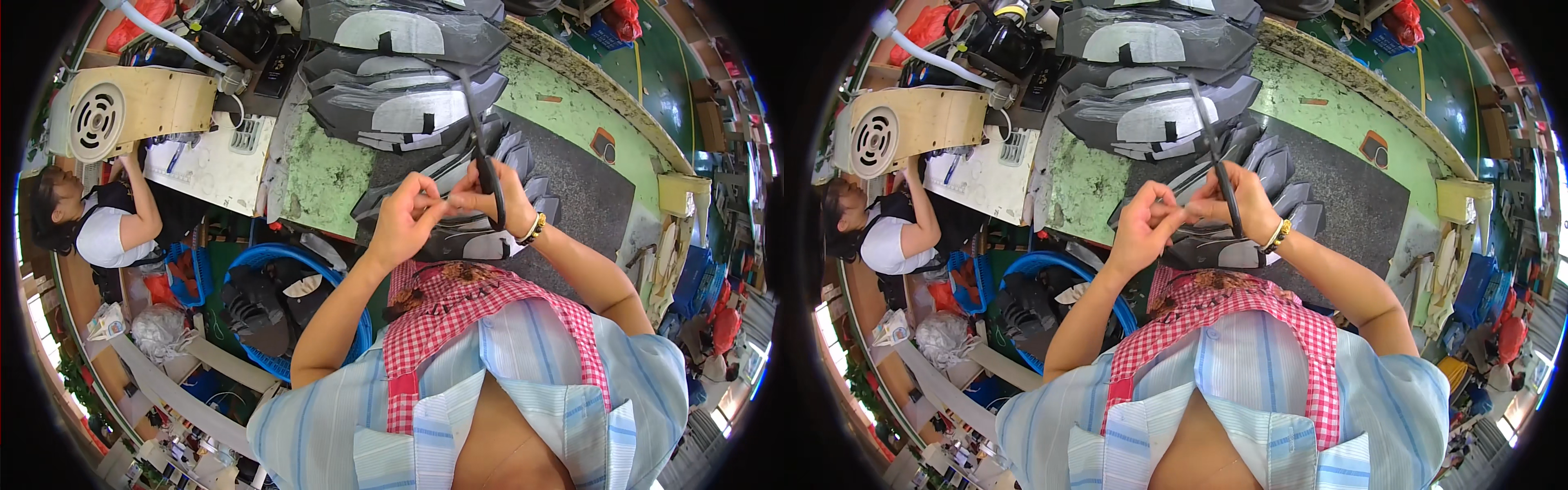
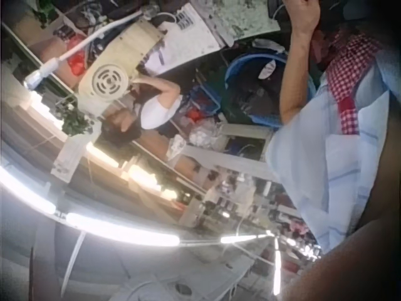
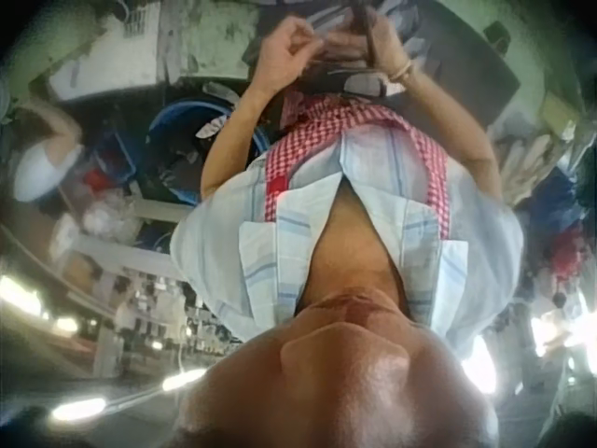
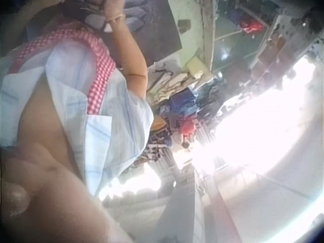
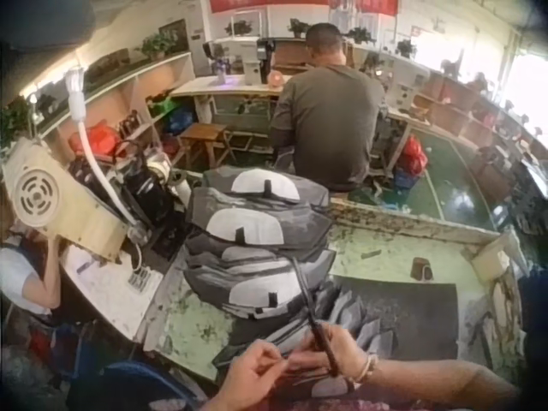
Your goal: The person carries a blue basket of shoe parts to a workbench and uses scissors to trim the edges of the components, stacking them on the table after each one is finished.
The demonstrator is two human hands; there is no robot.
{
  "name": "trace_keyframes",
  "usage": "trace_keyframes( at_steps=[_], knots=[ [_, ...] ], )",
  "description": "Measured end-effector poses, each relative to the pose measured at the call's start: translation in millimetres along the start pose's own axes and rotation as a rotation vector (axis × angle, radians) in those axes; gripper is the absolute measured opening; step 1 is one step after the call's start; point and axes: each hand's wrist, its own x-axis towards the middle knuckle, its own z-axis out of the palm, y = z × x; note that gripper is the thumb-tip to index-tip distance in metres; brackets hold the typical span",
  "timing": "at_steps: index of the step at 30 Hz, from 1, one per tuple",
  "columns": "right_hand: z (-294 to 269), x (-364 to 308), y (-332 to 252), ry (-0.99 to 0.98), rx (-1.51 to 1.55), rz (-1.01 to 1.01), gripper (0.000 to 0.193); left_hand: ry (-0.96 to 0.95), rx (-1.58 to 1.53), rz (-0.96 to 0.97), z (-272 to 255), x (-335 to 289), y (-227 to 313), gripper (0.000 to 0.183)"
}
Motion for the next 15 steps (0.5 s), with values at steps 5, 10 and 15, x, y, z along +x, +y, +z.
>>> trace_keyframes(
  at_steps=[5, 10, 15],
  knots=[
    [-32, 40, -6, 0.322, -1.021, -0.206, 0.032, 0.113, 0.178, -0.007, -22, 30, -31, 0.017],
    [-65, 79, 10, 0.217, -1.31, -0.531, 0.025, 0.154, 0.122, -0.13, -54, 36, -75, 0.016],
    [-70, 100, 26, 0.149, -1.408, -0.522, 0.023, 0.254, 0.192, -0.289, -56, 49, -99, 0.019]
  ],
)
